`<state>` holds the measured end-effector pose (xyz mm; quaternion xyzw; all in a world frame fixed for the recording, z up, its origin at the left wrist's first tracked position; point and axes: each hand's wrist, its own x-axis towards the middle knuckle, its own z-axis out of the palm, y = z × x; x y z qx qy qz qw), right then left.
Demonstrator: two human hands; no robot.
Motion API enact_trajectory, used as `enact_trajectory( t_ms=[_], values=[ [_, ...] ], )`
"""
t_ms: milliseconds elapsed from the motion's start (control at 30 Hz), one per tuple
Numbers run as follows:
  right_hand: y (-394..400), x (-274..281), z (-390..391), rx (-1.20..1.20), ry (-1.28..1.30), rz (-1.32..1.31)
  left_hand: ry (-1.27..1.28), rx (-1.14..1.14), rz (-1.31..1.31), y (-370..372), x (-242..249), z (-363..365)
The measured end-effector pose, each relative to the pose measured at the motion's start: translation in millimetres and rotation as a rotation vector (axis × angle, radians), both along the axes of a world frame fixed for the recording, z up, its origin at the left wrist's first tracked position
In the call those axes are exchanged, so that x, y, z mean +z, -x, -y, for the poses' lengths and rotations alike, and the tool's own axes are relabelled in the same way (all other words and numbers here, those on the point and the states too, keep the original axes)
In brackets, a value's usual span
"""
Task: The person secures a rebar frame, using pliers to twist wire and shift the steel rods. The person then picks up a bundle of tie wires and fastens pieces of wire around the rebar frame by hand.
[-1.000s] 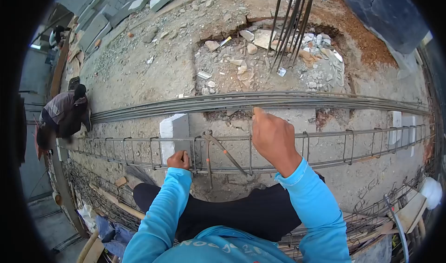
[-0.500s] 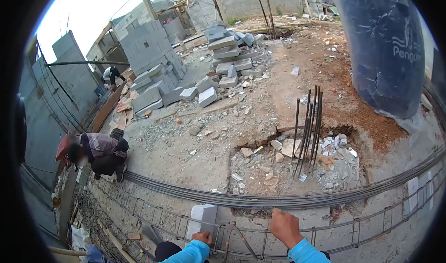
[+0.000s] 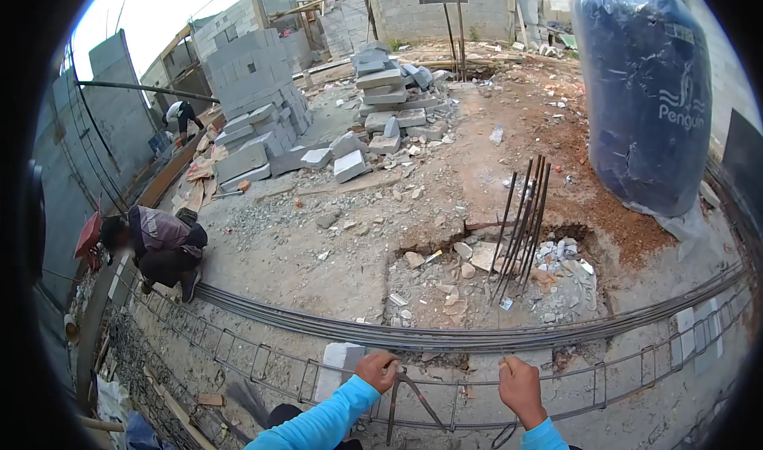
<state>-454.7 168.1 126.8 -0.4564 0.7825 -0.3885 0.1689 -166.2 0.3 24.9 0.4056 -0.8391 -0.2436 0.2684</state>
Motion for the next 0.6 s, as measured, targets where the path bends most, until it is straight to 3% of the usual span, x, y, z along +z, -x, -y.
enact_trajectory(
  t_ms=[33, 100, 133, 200, 233, 300, 600],
  values=[
    [-7, 1, -2, -0.002, 0.001, -0.006, -0.095, -0.112, 0.045, 15, 12, 0],
    [-20, -4, -2, -0.025, -0.063, 0.155, -0.021, -0.377, 0.191, 36, -22, 9],
    [-26, -12, -4, -0.032, -0.062, 0.153, -0.019, -0.384, 0.189, 46, -28, 7],
    [-36, -30, -13, 0.056, -0.108, 0.103, -0.238, -0.554, 0.434, 63, -35, 1],
    [-41, -29, -17, 0.049, -0.110, 0.095, -0.237, -0.562, 0.426, 72, -34, -3],
    [-47, -26, -25, 0.106, -0.169, -0.022, -0.512, -0.622, 0.743, 92, -32, -8],
    [-67, -73, -49, 0.003, -0.161, 0.181, -0.421, -0.455, 0.668, 91, -50, -21]
  ],
)
